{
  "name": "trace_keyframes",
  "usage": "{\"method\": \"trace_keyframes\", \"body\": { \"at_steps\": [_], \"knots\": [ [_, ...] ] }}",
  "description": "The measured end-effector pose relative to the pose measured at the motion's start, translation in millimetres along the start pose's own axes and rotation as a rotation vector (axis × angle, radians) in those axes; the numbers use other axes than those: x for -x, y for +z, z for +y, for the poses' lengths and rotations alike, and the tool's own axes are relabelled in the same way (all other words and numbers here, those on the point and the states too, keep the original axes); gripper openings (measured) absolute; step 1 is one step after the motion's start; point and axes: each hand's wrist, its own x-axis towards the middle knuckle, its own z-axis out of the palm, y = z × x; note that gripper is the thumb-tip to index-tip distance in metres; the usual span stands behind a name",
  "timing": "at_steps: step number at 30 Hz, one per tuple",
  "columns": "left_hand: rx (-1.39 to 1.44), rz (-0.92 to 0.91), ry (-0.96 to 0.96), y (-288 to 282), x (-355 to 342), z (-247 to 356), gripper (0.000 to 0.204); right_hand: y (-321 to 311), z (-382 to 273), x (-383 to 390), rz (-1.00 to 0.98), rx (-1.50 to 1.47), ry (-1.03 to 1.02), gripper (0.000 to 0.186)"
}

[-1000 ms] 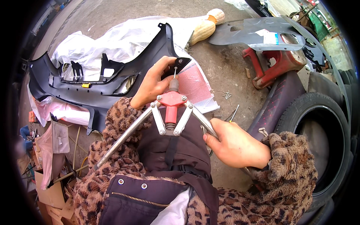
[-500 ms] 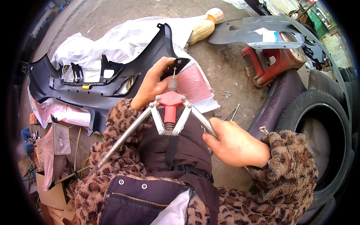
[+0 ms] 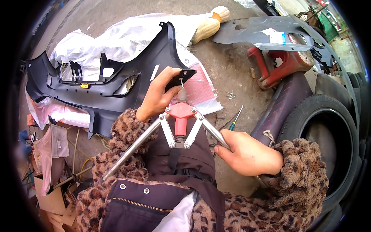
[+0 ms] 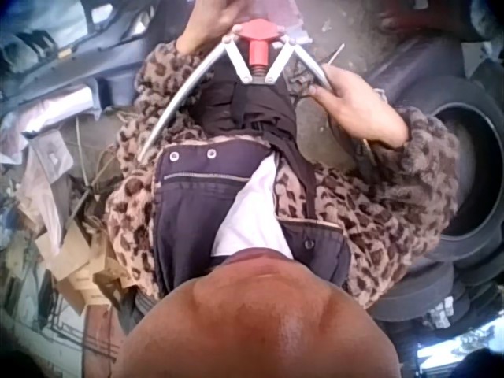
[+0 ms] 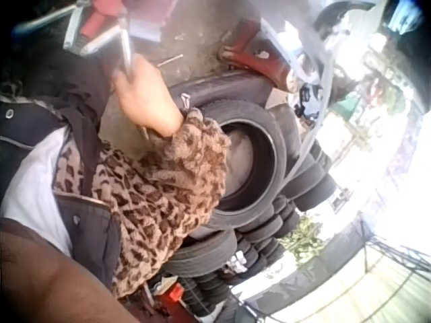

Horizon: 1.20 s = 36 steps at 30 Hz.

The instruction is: The person is repairing a black car bumper by removing a metal bracket. They use pliers to pull out nails and a screwdriver to pry the bracket loose. The person then uses a red rivet gun to remove a fastener from the bumper.

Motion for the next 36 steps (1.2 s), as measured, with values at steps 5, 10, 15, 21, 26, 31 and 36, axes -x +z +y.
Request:
{"method": "trace_keyframes", "body": {
  "at_steps": [5,10,15,21,26,31,36],
  "knots": [
    [0.028,0.001,0.030,5.5,1.3,-2.9,0.043,-0.8,0.8,-5.5,-0.023,-0.047,-0.017,0.022],
    [-0.001,0.050,-0.027,-0.2,0.1,3.4,0.043,6.3,2.5,-11.8,-0.047,-0.039,0.011,0.021],
    [0.000,0.073,-0.007,0.7,0.9,6.0,0.045,8.8,5.3,-10.9,-0.014,-0.071,-0.083,0.020],
    [0.058,0.119,-0.045,10.7,-1.1,10.4,0.041,11.6,8.9,-6.1,-0.028,-0.072,0.042,0.021],
    [0.050,0.117,-0.034,10.1,7.2,7.4,0.044,15.8,15.1,-8.3,-0.075,-0.123,-0.017,0.021],
    [0.057,0.129,-0.037,8.4,6.5,7.0,0.041,19.5,21.1,-13.6,-0.075,-0.124,-0.054,0.019],
    [0.048,0.150,-0.023,8.3,5.4,7.0,0.041,14.2,20.3,-19.5,-0.058,-0.075,-0.095,0.019]
  ]
}}
